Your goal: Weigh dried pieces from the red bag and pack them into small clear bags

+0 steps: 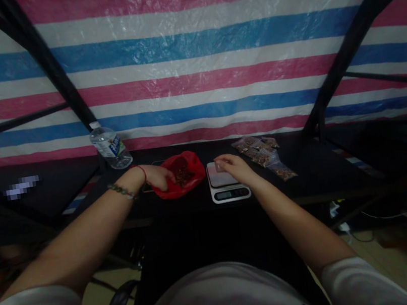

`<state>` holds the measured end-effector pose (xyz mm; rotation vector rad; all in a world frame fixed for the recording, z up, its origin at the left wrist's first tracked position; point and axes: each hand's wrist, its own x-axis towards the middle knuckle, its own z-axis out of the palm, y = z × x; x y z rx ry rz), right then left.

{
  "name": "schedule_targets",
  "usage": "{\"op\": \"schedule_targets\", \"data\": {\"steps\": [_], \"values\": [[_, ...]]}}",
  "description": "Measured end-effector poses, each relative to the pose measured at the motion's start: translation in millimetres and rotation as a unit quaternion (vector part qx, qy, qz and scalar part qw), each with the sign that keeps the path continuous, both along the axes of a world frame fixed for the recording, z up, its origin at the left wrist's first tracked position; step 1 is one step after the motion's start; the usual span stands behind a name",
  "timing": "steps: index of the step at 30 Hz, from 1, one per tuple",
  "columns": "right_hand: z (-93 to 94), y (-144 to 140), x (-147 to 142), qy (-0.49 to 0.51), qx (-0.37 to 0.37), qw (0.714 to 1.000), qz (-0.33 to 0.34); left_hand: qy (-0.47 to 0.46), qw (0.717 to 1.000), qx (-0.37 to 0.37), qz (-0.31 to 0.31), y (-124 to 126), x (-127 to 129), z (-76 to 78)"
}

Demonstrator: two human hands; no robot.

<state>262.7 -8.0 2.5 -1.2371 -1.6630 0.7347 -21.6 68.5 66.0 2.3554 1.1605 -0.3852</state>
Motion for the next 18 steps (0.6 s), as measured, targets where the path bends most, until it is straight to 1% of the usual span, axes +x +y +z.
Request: {"op": "schedule_targets", "data": {"steps": [1, 2, 3, 5, 6, 7, 9, 10, 11, 13, 14, 16, 17, 18], "values": [[4.4, -2.4, -12.6, 0.035, -0.015, 0.998, 0.042, 0.022, 1.0, -0.015, 0.001, -2.5, -2.9, 5.4], [8.9, -3.5, -25.8, 0.042, -0.028, 0.995, 0.084, 0.043, 0.999, -0.02, 0.005, -4.2, -5.1, 10.1], [13.6, -2.8, -38.6, 0.02, -0.033, 0.993, 0.114, 0.047, 0.999, -0.009, 0.008, -5.1, -6.8, 14.0], [22.9, 4.0, -59.8, -0.08, -0.004, 0.988, 0.135, 0.033, 0.999, 0.03, 0.005, -4.7, -9.8, 20.7], [27.3, 9.8, -67.0, -0.149, 0.025, 0.978, 0.141, 0.017, 0.999, 0.049, -0.005, -3.5, -11.6, 24.0], [31.3, 16.6, -71.8, -0.221, 0.055, 0.962, 0.15, 0.0, 0.998, 0.064, -0.018, -1.7, -13.8, 27.6], [37.8, 31.5, -74.9, -0.361, 0.093, 0.913, 0.163, -0.031, 0.995, 0.092, -0.035, 3.2, -19.5, 36.3], [40.2, 39.1, -74.1, -0.421, 0.094, 0.888, 0.157, -0.043, 0.993, 0.105, -0.036, 6.5, -22.8, 41.4], [42.1, 46.4, -72.4, -0.471, 0.082, 0.867, 0.139, -0.054, 0.991, 0.121, -0.031, 10.3, -26.2, 46.6], [45.9, 60.5, -67.4, -0.53, 0.051, 0.84, 0.104, -0.073, 0.985, 0.152, -0.019, 19.5, -32.2, 57.3], [48.2, 67.1, -64.5, -0.543, 0.04, 0.832, 0.104, -0.083, 0.982, 0.169, -0.014, 25.1, -34.9, 62.5], [55.0, 79.4, -57.6, -0.545, 0.037, 0.829, 0.119, -0.089, 0.974, 0.208, 0.007, 37.7, -39.5, 72.2], [59.9, 85.0, -53.4, -0.542, 0.038, 0.833, 0.111, -0.083, 0.969, 0.23, 0.022, 44.6, -41.6, 76.8], [65.8, 89.9, -48.7, -0.537, 0.04, 0.838, 0.087, -0.077, 0.963, 0.253, 0.041, 51.5, -43.9, 81.4]]}}
